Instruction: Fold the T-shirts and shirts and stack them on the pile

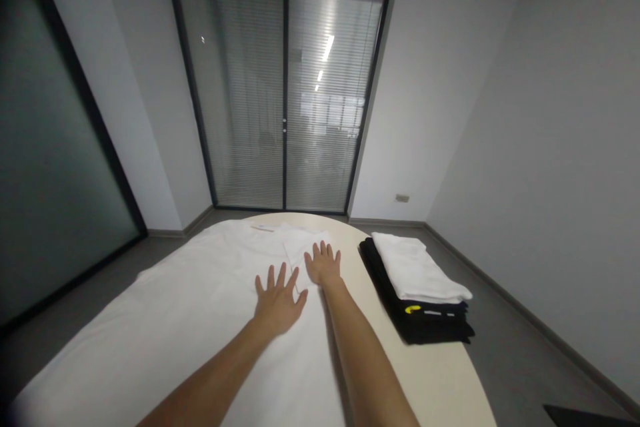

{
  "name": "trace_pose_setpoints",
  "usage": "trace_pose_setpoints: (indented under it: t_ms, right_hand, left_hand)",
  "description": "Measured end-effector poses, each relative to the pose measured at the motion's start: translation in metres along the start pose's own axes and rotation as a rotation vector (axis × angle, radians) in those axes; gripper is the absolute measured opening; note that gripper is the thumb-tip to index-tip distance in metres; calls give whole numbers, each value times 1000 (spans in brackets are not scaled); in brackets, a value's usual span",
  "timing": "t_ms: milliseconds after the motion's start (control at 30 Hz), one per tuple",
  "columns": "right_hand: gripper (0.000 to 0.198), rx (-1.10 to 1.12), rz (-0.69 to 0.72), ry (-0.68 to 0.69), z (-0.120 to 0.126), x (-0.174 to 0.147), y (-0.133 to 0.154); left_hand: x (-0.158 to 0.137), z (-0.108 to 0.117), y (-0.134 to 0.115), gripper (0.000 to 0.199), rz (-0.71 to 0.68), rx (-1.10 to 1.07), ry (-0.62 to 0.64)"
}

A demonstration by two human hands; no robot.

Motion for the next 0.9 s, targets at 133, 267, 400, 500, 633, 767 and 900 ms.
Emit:
trace_pose_setpoints:
  t_ms: [133,267,400,500,633,767,900]
  right_hand:
    - [56,-17,19,-123,7,-9,7]
    - [49,-12,61,-98,2,-25,16]
    - [64,11,-6,-57,-3,-34,16]
    - [71,34,-39,-1,-1,-30,7]
    - [73,20,-27,2,2,-15,-16]
    - [72,13,-30,-7,4,-4,-36]
    - [74,-1,-60,3,6,-1,-37]
  left_hand:
    - [5,-3,-3,72,18,3,28]
    - [8,-1,-8,73,27,5,50]
    - [7,15,-4,77,-24,-47,166]
    - [2,34,12,72,-131,-77,248]
    - [-16,44,37,69,-125,29,118]
    - [-38,30,40,66,-58,67,76]
    - [-48,20,32,67,-22,71,70]
Point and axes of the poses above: each hand's wrist, its own x-axis towards the middle knuckle, its own z-axis out of the back of the hand, y = z × x, the point moved 1 cm from there along x, towards the middle knuckle
